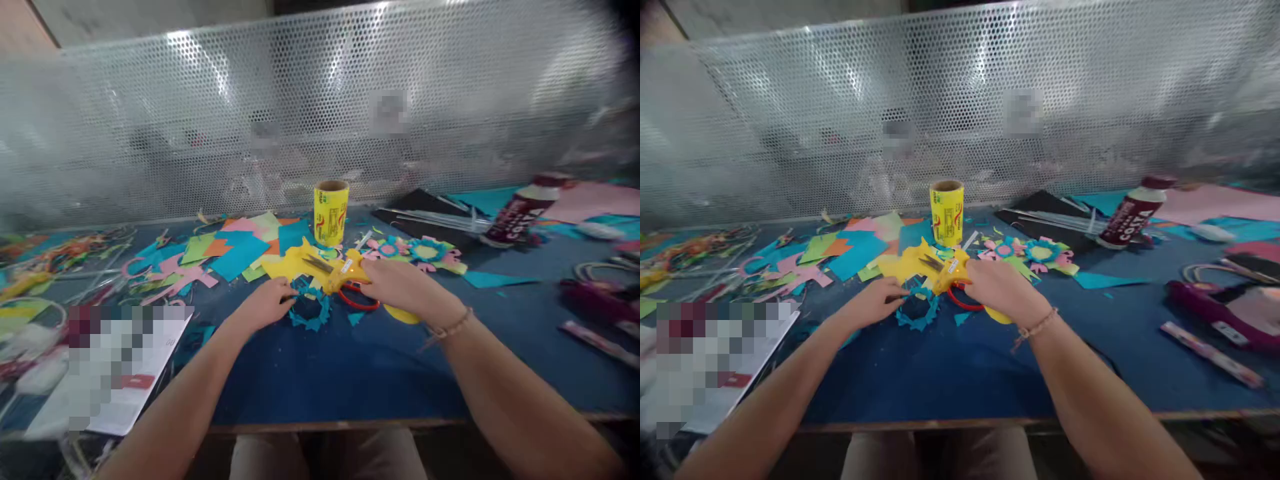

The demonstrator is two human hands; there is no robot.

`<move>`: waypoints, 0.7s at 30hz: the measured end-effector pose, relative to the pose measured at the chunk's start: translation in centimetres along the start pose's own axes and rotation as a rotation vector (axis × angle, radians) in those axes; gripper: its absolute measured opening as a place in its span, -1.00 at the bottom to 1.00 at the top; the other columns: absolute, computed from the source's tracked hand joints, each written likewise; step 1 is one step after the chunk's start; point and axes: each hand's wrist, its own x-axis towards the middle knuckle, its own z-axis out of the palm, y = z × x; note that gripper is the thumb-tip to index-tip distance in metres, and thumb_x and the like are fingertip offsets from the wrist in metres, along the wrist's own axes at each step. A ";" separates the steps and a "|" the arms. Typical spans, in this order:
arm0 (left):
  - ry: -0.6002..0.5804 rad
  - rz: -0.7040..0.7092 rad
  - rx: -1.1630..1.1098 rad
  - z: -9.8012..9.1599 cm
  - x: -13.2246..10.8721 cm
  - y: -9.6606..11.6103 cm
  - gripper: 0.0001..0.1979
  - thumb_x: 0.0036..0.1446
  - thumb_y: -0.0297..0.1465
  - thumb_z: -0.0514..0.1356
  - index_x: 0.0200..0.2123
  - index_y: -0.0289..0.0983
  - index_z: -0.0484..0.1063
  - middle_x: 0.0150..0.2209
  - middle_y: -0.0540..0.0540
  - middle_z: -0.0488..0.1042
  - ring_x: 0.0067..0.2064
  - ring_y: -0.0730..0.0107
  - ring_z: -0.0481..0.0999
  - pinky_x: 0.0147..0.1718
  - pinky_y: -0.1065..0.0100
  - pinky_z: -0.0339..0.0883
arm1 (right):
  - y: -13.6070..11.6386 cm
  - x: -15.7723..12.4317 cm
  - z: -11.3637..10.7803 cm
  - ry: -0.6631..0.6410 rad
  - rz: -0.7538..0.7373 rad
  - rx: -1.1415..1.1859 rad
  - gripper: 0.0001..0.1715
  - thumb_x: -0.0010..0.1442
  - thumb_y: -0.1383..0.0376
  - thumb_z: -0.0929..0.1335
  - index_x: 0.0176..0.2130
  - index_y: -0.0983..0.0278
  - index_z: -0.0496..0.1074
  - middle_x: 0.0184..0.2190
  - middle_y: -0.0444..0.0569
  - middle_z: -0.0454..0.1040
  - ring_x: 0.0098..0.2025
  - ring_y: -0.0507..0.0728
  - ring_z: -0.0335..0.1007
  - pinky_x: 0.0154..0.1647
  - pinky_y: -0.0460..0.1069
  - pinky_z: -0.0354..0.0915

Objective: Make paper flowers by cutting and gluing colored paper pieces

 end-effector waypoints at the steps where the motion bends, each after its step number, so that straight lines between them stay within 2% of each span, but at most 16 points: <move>1: 0.000 -0.001 -0.001 0.0 -0.1 0.0 -0.70 0.14 -0.36 -0.01 -0.16 -0.29 0.45 -0.32 -0.12 0.35 -0.28 0.40 0.34 -0.27 0.40 0.19 | 0.0 0.0 0.0 -0.006 -0.003 0.002 -0.79 0.09 0.28 0.14 -0.38 0.34 0.27 -0.45 0.04 0.41 -0.45 0.11 0.31 -0.55 -0.05 -0.11; 10: 0.003 -0.008 -0.035 0.0 -0.2 0.0 -0.71 0.14 -0.37 -0.01 -0.15 -0.27 0.44 -0.32 -0.11 0.35 -0.27 0.40 0.34 -0.26 0.40 0.19 | 0.0 -0.3 -0.3 0.032 0.039 -0.031 -0.77 0.06 0.26 0.16 -0.37 0.33 0.30 -0.52 0.01 0.39 -0.52 0.09 0.27 -0.57 -0.05 -0.15; 15: -0.011 -0.020 -0.027 -0.2 -0.2 0.1 -0.72 0.13 -0.37 0.01 -0.18 -0.27 0.45 -0.33 -0.11 0.35 -0.28 0.40 0.34 -0.27 0.39 0.19 | 0.4 -0.4 -0.3 0.081 0.004 -0.025 -0.79 0.04 0.26 0.18 -0.37 0.32 0.31 -0.55 -0.01 0.37 -0.53 0.07 0.24 -0.57 -0.05 -0.13; 21: -0.019 -0.034 -0.019 -0.2 -0.2 0.2 -0.72 0.13 -0.37 0.00 -0.18 -0.27 0.45 -0.32 -0.11 0.34 -0.27 0.39 0.34 -0.27 0.39 0.19 | 2.0 0.1 -0.3 0.078 0.072 0.094 -0.67 0.02 0.07 0.22 -0.38 0.28 0.33 -0.47 0.01 0.39 -0.47 0.09 0.25 -0.55 -0.06 -0.05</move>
